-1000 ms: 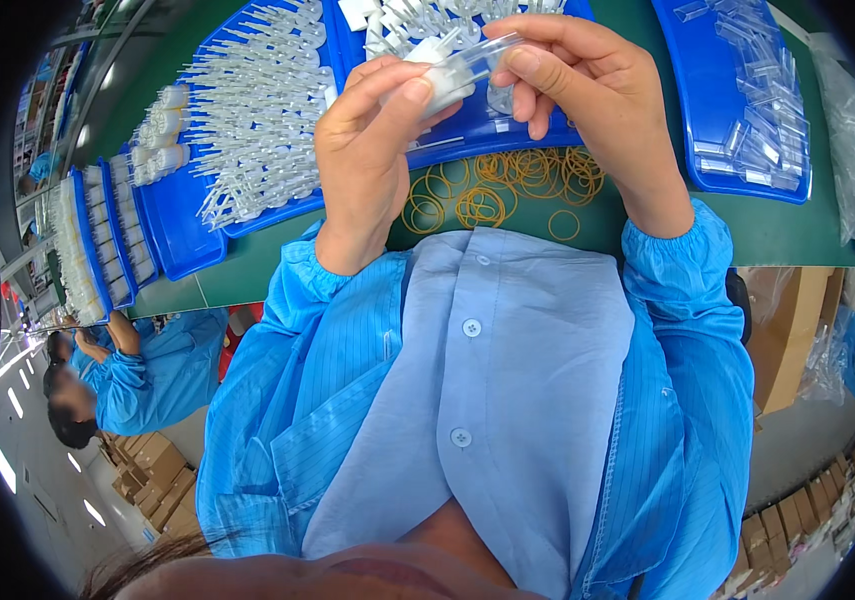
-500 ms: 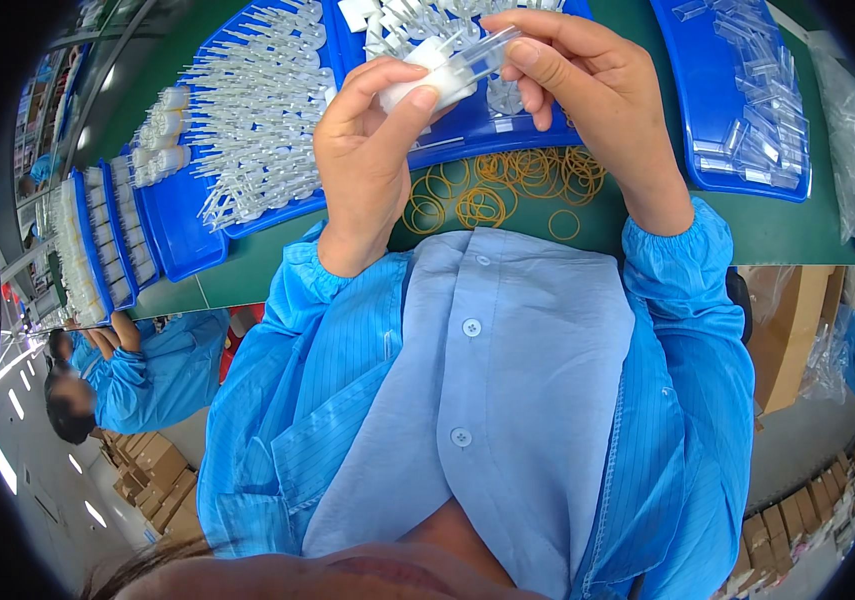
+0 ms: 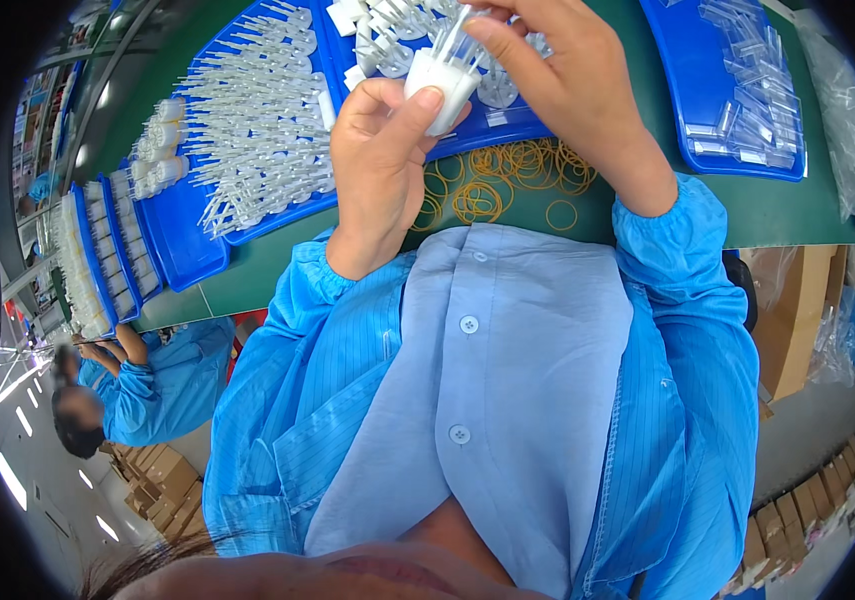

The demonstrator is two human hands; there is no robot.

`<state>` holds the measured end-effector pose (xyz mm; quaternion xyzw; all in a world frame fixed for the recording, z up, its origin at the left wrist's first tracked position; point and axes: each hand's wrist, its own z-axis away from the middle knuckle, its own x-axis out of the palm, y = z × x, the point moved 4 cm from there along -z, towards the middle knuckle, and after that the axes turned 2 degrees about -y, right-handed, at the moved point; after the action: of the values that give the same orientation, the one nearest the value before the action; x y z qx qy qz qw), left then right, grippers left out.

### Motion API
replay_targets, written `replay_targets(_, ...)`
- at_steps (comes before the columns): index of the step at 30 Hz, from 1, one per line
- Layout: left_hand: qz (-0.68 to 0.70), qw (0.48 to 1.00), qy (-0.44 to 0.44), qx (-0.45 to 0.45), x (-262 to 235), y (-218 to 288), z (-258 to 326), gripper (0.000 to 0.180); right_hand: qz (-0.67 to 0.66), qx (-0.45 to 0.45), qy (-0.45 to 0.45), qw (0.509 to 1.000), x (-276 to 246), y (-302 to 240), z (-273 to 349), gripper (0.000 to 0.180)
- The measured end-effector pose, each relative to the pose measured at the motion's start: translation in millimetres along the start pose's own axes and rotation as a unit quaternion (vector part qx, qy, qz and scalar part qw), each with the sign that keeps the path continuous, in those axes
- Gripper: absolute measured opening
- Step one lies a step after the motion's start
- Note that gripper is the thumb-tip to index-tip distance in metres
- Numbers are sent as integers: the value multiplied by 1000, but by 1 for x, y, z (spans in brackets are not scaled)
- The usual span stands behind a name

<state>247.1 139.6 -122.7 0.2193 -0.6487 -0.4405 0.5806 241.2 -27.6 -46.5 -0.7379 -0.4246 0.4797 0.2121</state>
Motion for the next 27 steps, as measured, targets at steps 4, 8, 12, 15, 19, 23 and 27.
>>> replay_targets(4,25,1000,3,-16,-7,-7,0,20,145,-180,28,972,15,-8,4,75)
replay_targets(8,76,996,21,-33,2,0,3,18,173,-176,-21,969,23,-12,4,96)
replay_targets(12,76,996,11,-40,-1,-1,4,15,183,-163,-31,969,25,-17,4,91)
replay_targets(15,99,994,-4,-42,2,3,5,10,168,-146,-45,974,26,-16,4,87)
replay_targets(19,117,992,-21,-30,4,7,8,13,137,-143,-57,978,23,-14,1,85)
replay_targets(23,116,993,-27,-21,2,6,7,16,146,-159,-53,975,22,-15,0,82)
replay_targets(27,121,992,-9,-24,6,10,8,12,206,-217,-27,954,23,-18,1,80)
